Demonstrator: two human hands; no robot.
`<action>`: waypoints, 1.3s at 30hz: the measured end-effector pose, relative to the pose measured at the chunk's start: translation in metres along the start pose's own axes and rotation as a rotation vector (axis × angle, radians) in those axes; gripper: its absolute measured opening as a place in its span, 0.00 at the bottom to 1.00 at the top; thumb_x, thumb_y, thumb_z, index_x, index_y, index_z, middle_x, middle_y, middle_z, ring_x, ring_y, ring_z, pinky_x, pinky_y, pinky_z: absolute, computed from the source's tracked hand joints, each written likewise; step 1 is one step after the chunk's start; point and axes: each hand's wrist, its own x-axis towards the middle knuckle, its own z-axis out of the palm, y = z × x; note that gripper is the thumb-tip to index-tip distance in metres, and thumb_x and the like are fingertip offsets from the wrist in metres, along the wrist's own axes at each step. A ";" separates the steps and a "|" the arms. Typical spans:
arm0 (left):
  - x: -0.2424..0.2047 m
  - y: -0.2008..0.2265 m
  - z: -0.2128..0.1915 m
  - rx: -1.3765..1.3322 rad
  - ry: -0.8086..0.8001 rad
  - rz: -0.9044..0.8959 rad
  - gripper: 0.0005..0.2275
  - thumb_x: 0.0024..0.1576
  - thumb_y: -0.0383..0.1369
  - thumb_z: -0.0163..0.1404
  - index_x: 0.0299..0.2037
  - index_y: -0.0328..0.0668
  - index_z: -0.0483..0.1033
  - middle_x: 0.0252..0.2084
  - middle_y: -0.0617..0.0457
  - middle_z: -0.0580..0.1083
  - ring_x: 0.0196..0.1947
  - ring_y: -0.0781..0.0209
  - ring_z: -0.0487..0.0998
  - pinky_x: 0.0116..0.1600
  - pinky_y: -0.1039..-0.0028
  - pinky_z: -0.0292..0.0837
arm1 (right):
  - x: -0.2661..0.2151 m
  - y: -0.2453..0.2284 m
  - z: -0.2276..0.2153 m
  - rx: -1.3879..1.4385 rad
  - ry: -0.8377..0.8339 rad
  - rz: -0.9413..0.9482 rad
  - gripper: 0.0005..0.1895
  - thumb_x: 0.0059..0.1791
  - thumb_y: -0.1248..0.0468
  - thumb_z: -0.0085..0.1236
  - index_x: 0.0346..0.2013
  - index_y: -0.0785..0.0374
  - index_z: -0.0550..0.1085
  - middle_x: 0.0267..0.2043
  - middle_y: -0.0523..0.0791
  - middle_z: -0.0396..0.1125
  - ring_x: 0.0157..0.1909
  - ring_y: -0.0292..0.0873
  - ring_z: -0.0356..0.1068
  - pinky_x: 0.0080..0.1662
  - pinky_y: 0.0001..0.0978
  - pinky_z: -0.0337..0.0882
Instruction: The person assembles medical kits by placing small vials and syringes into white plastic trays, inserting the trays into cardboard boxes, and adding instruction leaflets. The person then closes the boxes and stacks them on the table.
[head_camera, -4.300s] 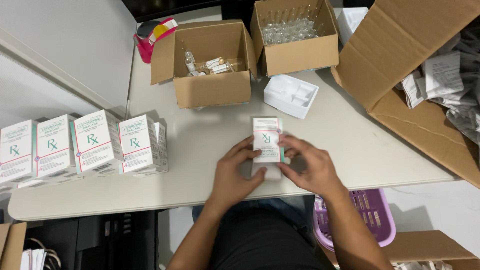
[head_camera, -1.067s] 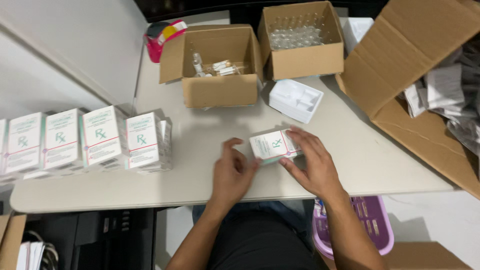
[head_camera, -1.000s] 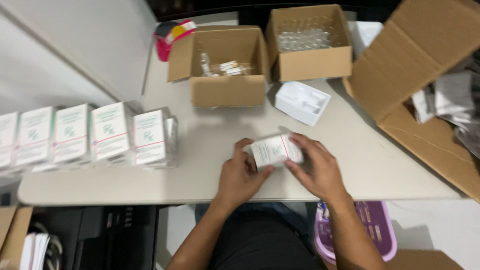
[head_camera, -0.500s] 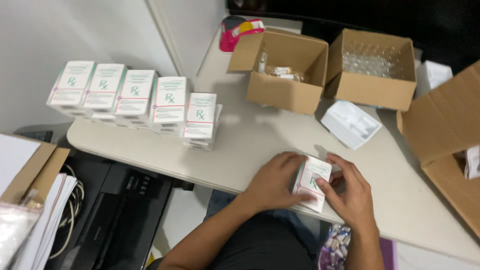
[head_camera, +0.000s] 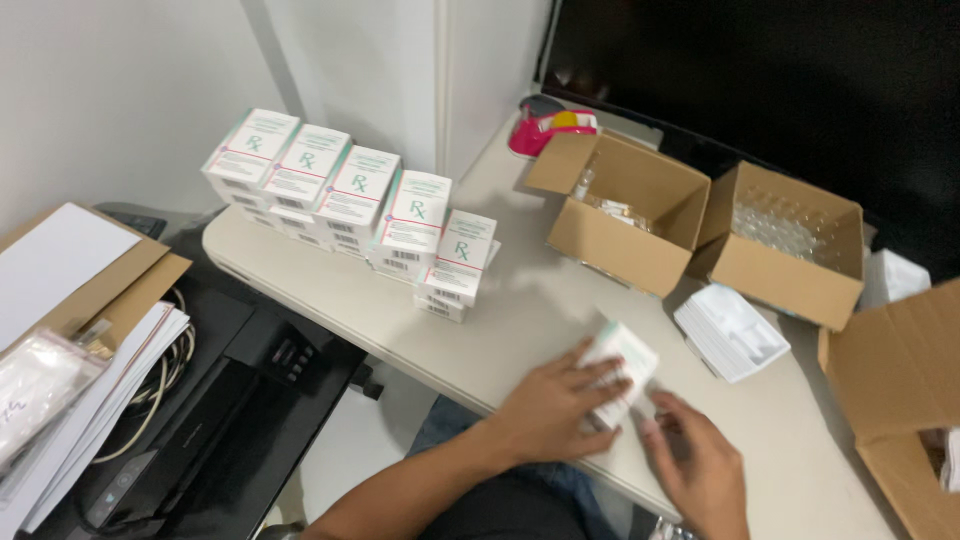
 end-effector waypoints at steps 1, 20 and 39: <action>0.003 0.001 -0.012 0.032 0.080 0.015 0.21 0.56 0.40 0.61 0.58 0.45 0.77 0.64 0.45 0.75 0.68 0.42 0.73 0.79 0.53 0.64 | 0.001 -0.002 0.001 -0.015 0.009 -0.060 0.19 0.45 0.61 0.65 0.50 0.60 0.79 0.45 0.49 0.77 0.44 0.43 0.78 0.49 0.34 0.75; 0.024 -0.053 -0.112 0.571 0.507 -0.095 0.13 0.51 0.33 0.64 0.45 0.42 0.81 0.54 0.50 0.75 0.63 0.45 0.71 0.73 0.48 0.55 | 0.011 0.014 0.010 -0.099 -0.038 -0.081 0.20 0.43 0.57 0.66 0.49 0.58 0.80 0.48 0.46 0.77 0.47 0.45 0.76 0.52 0.36 0.74; 0.043 0.051 0.042 -0.257 -0.276 0.019 0.22 0.54 0.27 0.55 0.61 0.41 0.74 0.67 0.39 0.69 0.69 0.37 0.68 0.72 0.55 0.63 | 0.002 -0.007 -0.036 -0.160 -0.232 -0.181 0.26 0.39 0.63 0.63 0.51 0.68 0.75 0.60 0.54 0.68 0.64 0.56 0.64 0.64 0.46 0.61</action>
